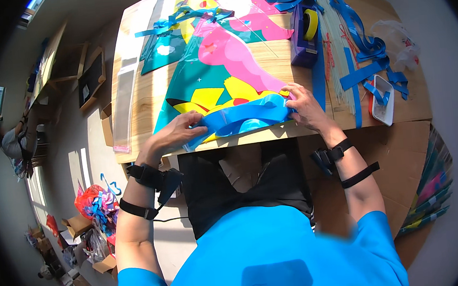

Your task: The person is assembling and folding a colorful kite, using tape to secure components on a desk.

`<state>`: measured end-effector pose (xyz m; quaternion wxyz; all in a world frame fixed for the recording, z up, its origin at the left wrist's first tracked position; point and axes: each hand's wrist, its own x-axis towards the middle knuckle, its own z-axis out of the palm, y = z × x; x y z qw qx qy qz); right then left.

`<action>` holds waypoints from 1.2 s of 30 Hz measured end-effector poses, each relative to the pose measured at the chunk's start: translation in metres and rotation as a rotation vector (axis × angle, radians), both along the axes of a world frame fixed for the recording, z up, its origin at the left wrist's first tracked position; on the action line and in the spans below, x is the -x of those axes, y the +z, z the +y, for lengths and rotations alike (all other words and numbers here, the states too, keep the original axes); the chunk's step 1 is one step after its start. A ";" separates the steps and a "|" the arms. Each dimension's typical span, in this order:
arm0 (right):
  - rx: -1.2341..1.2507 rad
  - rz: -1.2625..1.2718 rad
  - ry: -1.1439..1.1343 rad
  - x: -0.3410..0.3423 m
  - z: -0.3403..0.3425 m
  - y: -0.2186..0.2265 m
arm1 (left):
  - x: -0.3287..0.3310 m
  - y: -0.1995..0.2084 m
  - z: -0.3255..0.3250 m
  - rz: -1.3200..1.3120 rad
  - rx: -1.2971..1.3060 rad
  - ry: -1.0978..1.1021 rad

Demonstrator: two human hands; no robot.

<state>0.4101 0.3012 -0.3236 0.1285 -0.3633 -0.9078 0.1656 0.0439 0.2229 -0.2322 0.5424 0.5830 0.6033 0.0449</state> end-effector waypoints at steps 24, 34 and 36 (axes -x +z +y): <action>0.215 0.057 0.005 -0.001 0.001 0.019 | -0.063 -0.089 -0.109 0.208 -0.389 0.169; 0.180 -0.019 -0.040 -0.032 0.017 0.003 | -0.067 -0.090 -0.113 0.171 -0.288 0.342; 0.188 0.033 -0.083 -0.036 0.019 0.008 | -0.067 -0.085 -0.113 0.178 -0.228 0.349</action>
